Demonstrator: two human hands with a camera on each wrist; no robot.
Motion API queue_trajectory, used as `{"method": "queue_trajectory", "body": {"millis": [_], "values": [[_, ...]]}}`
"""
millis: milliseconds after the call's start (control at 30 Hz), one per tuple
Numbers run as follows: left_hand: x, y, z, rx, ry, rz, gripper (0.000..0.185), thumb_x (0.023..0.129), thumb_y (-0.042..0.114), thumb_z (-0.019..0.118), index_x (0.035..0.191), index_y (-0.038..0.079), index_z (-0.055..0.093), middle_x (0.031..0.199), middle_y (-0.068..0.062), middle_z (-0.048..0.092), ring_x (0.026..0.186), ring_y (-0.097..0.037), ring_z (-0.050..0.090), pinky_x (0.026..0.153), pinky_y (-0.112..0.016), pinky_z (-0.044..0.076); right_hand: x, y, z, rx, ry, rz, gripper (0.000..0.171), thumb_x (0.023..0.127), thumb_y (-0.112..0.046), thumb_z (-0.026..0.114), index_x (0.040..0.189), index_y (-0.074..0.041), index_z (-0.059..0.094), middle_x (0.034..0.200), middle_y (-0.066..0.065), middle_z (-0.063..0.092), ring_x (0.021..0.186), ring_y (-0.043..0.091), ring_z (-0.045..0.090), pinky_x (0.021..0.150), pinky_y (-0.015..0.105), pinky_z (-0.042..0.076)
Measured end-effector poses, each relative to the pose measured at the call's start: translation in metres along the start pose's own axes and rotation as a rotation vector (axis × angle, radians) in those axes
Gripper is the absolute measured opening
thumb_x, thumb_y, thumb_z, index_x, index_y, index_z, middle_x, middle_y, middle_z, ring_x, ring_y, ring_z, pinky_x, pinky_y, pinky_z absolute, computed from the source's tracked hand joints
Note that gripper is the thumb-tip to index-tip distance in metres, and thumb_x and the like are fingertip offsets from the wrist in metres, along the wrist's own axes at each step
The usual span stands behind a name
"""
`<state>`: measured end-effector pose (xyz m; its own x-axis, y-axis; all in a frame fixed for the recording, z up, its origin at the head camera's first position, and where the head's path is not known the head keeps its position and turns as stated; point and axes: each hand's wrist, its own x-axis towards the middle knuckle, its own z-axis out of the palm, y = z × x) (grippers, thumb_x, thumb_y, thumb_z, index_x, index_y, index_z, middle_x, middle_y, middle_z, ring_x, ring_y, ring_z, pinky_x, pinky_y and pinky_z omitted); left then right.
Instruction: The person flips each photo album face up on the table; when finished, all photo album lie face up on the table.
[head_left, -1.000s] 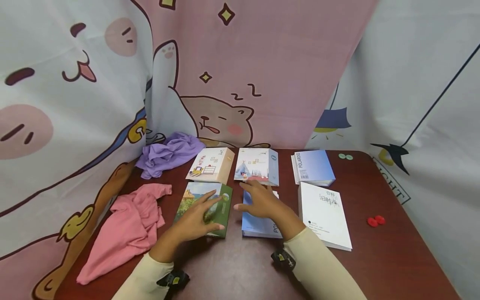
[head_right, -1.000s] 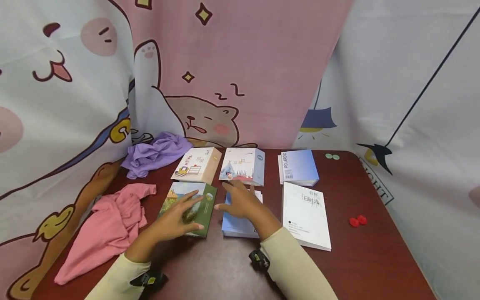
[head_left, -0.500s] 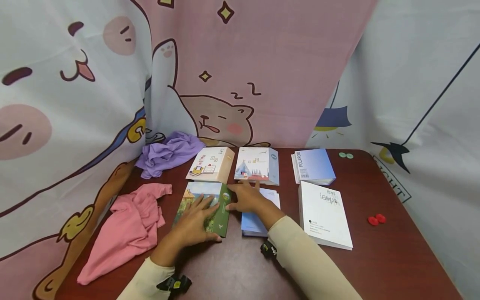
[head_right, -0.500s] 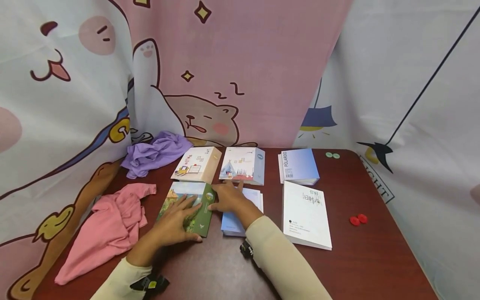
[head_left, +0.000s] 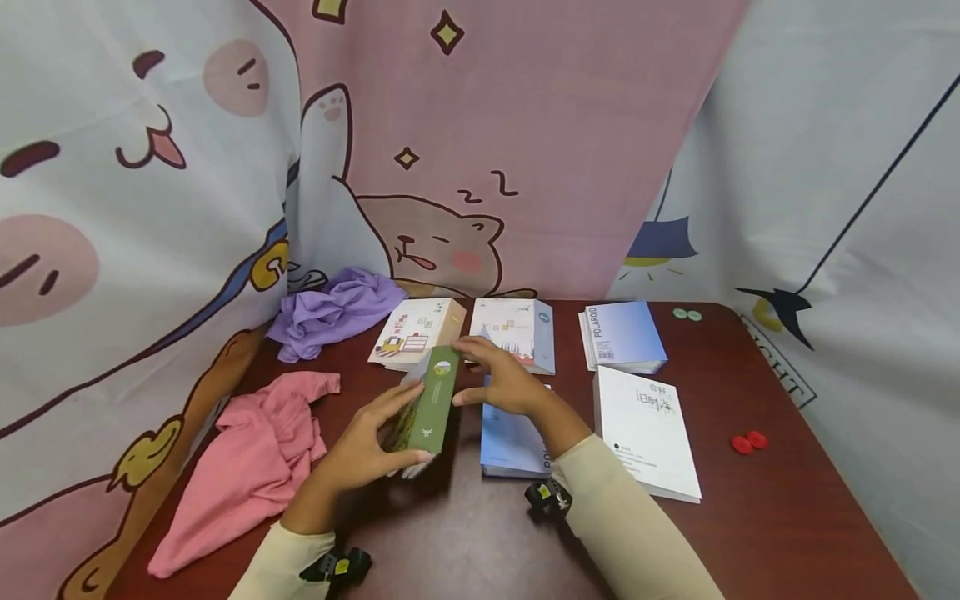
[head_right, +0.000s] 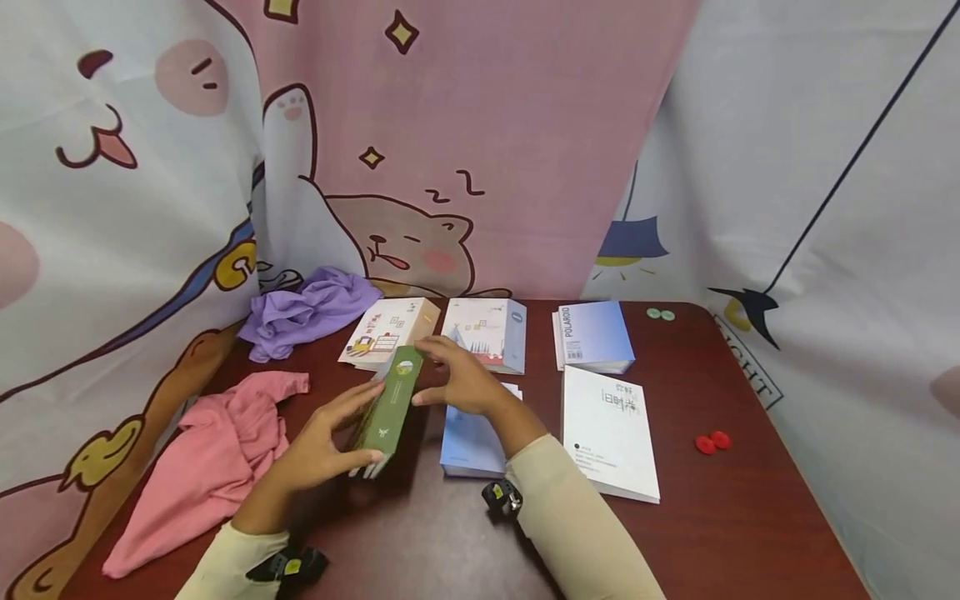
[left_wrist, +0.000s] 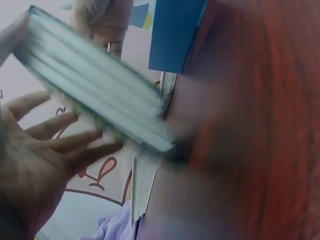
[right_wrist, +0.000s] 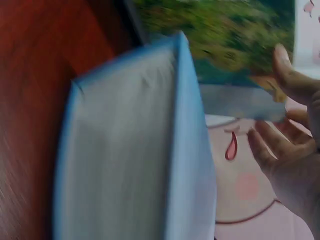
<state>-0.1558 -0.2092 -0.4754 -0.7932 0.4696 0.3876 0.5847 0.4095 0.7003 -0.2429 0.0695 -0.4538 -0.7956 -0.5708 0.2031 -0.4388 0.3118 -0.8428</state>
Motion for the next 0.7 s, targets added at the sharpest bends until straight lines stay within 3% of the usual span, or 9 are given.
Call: {"method": "queue_trajectory", "body": {"millis": [133,200,300,367,500,600,700], "values": [[-0.004,-0.004,-0.006,-0.346,-0.012,0.038,0.088,0.092,-0.007,0.08,0.168,-0.003,0.036,0.168,-0.028,0.043,0.145,-0.019,0.06,0.11,-0.036,0.059,0.002,-0.011,0.019,0.036,0.117,-0.024,0.102,0.084,-0.015,0.096,0.169,-0.007,0.04,0.173,0.017,0.043,0.158,0.039,0.046,0.125,0.061,0.044],[-0.008,-0.008,-0.009,-0.483,-0.021,0.046,0.085,0.095,-0.015,0.069,0.169,-0.007,0.029,0.169,-0.021,0.045,0.145,-0.014,0.061,0.108,-0.031,0.058,0.003,-0.017,0.032,-0.011,0.131,-0.009,0.1,0.089,-0.022,0.093,0.171,-0.008,0.037,0.175,0.015,0.041,0.161,0.038,0.042,0.129,0.06,0.039],[-0.016,-0.016,-0.018,-0.57,-0.04,0.06,0.08,0.098,-0.013,0.061,0.168,-0.012,0.022,0.17,-0.004,0.049,0.148,-0.01,0.057,0.11,-0.028,0.057,0.002,-0.019,0.05,-0.088,0.086,0.005,0.093,0.096,-0.03,0.087,0.17,-0.005,0.036,0.176,0.018,0.039,0.164,0.038,0.037,0.132,0.059,0.035],[-0.021,-0.021,-0.024,-0.553,-0.036,0.077,0.075,0.104,-0.004,0.058,0.168,-0.013,0.02,0.172,0.001,0.047,0.152,-0.008,0.052,0.115,-0.024,0.052,-0.001,-0.018,0.06,-0.163,0.023,0.02,0.091,0.098,-0.034,0.084,0.17,-0.004,0.037,0.177,0.021,0.035,0.165,0.04,0.035,0.132,0.058,0.035],[-0.029,-0.028,-0.037,-0.444,0.002,0.074,0.068,0.111,0.01,0.056,0.168,-0.011,0.024,0.177,-0.021,0.034,0.158,-0.006,0.043,0.121,-0.018,0.041,-0.008,-0.017,0.076,-0.282,-0.078,0.094,0.099,0.096,-0.042,0.085,0.172,-0.007,0.032,0.179,0.022,0.03,0.165,0.042,0.034,0.132,0.058,0.035],[-0.031,-0.029,-0.043,-0.296,0.061,-0.041,0.067,0.107,0.007,0.064,0.167,-0.006,0.035,0.172,-0.032,0.036,0.151,0.0,0.048,0.116,-0.013,0.042,-0.01,-0.018,0.083,-0.324,-0.119,0.165,0.1,0.096,-0.046,0.084,0.174,-0.012,0.031,0.181,0.021,0.022,0.164,0.045,0.033,0.13,0.059,0.038],[-0.033,-0.028,-0.046,-0.144,0.076,-0.199,0.071,0.101,0.007,0.075,0.164,-0.001,0.045,0.165,-0.03,0.049,0.14,-0.005,0.056,0.107,-0.012,0.047,-0.01,-0.021,0.086,-0.348,-0.139,0.214,0.098,0.097,-0.047,0.083,0.174,-0.016,0.032,0.183,0.021,0.016,0.164,0.046,0.033,0.128,0.059,0.041]]}}
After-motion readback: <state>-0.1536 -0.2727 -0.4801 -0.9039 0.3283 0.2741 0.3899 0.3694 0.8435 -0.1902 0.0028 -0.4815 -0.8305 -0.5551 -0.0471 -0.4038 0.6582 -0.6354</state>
